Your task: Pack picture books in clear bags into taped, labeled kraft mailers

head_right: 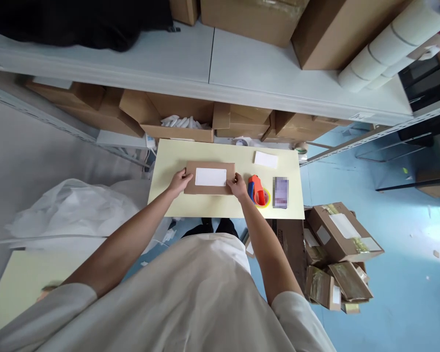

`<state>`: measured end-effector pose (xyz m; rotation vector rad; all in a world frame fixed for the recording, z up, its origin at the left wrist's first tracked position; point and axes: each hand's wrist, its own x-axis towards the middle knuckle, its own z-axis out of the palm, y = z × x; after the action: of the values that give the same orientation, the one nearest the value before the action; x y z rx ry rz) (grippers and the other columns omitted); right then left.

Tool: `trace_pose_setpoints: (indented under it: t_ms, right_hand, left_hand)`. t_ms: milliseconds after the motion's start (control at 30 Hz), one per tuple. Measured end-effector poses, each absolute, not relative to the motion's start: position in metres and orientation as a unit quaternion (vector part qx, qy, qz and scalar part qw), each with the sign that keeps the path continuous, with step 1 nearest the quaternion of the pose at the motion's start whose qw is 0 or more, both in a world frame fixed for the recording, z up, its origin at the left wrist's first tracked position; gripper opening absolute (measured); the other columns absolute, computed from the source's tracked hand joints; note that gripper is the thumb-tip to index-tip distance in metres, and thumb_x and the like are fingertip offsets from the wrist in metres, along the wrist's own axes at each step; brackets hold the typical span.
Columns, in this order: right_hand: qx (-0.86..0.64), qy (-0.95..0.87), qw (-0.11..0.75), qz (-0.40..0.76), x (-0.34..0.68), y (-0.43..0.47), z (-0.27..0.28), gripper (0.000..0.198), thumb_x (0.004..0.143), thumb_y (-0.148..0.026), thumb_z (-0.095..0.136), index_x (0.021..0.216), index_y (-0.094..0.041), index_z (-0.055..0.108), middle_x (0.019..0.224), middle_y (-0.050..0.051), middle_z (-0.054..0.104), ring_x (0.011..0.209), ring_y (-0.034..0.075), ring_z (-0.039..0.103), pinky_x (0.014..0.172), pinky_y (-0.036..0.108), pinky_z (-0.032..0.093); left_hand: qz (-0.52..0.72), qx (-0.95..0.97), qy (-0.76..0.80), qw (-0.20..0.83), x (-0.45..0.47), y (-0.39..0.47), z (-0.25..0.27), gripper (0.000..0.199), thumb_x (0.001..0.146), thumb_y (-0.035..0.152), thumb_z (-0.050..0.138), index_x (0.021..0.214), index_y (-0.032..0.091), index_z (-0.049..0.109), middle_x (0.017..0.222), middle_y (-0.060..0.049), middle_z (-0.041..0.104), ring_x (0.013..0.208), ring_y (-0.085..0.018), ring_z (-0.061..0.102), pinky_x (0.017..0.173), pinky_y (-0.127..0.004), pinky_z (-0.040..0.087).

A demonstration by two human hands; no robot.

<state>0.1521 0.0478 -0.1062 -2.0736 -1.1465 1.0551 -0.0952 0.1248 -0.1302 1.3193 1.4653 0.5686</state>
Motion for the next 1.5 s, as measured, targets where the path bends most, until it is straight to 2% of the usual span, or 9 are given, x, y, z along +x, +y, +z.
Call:
trace_pose_setpoints:
  t_ms: [200,333,600,833,1033,1133,1267,1367,1500]
  right_hand:
    - [-0.771,-0.405,0.282,0.402,0.154,0.059,-0.112,0.055,0.084,-0.040,0.053,0.132,-0.016,0.048,0.125,0.013,0.060,0.108,0.021,0.057,0.092,0.033,0.047]
    - [-0.776,-0.477,0.268,0.315,0.175,0.030,-0.114,0.057,0.085,-0.044,0.052,0.133,-0.014,0.046,0.135,0.017,0.051,0.122,0.029,0.048,0.099,0.041,0.042]
    - [-0.814,-0.501,0.156,0.247,0.228,-0.051,-0.132,0.057,0.079,-0.042,0.061,0.124,-0.010,0.046,0.127,0.022,0.049,0.125,0.036,0.043,0.100,0.050,0.039]
    - [-0.814,-0.469,-0.007,0.343,0.230,-0.014,-0.137,0.039,0.085,-0.040,0.058,0.110,-0.010,0.052,0.107,0.022,0.062,0.102,0.032,0.061,0.083,0.039,0.047]
    - [-0.796,-0.481,-0.041,0.365,0.231,-0.010,-0.142,0.034,0.090,-0.036,0.048,0.112,-0.010,0.048,0.091,0.015,0.065,0.083,0.025,0.066,0.069,0.033,0.047]
    - [-0.802,-0.482,0.026,0.352,0.239,-0.019,-0.141,0.033,0.087,-0.036,0.047,0.108,-0.011,0.050,0.084,0.013,0.064,0.077,0.026,0.063,0.066,0.035,0.045]
    - [-0.765,-0.423,0.278,0.398,0.259,-0.038,-0.138,0.022,0.079,-0.035,0.043,0.090,-0.018,0.052,0.070,0.004,0.057,0.065,0.020,0.053,0.059,0.031,0.041]
    - [-0.679,-0.353,0.437,0.473,0.266,-0.048,-0.136,0.016,0.070,-0.033,0.043,0.077,-0.020,0.049,0.060,-0.003,0.045,0.055,0.014,0.041,0.052,0.026,0.035]
    - [-0.630,-0.301,0.505,0.508,0.262,-0.054,-0.135,0.014,0.063,-0.032,0.045,0.070,-0.020,0.047,0.058,-0.005,0.040,0.053,0.011,0.036,0.050,0.025,0.030]
  left_hand:
    - [0.213,0.583,0.669,0.409,-0.089,0.128,-0.133,0.055,0.082,0.031,0.054,0.133,0.013,0.048,0.126,-0.017,0.056,0.107,-0.025,0.060,0.097,-0.038,0.046]
    - [0.224,0.642,0.681,0.272,-0.074,0.127,-0.120,0.062,0.083,0.033,0.053,0.139,0.011,0.040,0.140,-0.020,0.042,0.135,-0.028,0.036,0.112,-0.043,0.029]
    - [0.064,0.822,0.533,0.190,0.023,0.140,-0.098,0.076,0.079,0.055,0.055,0.141,0.015,0.038,0.154,-0.020,0.024,0.143,-0.037,0.017,0.111,-0.056,0.018]
    - [-0.018,0.847,0.508,0.157,0.053,0.138,-0.109,0.073,0.083,0.055,0.047,0.144,0.017,0.034,0.149,-0.018,0.035,0.139,-0.036,0.027,0.112,-0.058,0.008]
    - [-0.027,0.855,0.496,0.152,0.045,0.128,-0.109,0.074,0.081,0.054,0.051,0.143,0.017,0.037,0.146,-0.017,0.039,0.137,-0.036,0.031,0.113,-0.057,0.008]
    - [-0.007,0.840,0.510,0.184,0.045,0.130,-0.110,0.073,0.079,0.054,0.054,0.141,0.018,0.039,0.148,-0.017,0.037,0.139,-0.037,0.028,0.113,-0.058,0.009]
    - [0.094,0.796,0.535,0.268,0.059,0.138,-0.095,0.072,0.082,0.055,0.051,0.142,0.018,0.035,0.152,-0.018,0.028,0.142,-0.034,0.022,0.112,-0.054,0.021]
    - [0.109,0.742,0.494,0.440,0.087,0.145,-0.073,0.072,0.082,0.057,0.053,0.141,0.019,0.038,0.143,-0.018,0.044,0.124,-0.029,0.049,0.102,-0.045,0.040]
    - [-0.055,0.635,0.402,0.657,0.127,0.153,-0.052,0.053,0.076,0.054,0.064,0.111,0.015,0.066,0.106,-0.014,0.069,0.091,-0.022,0.066,0.086,-0.038,0.050]
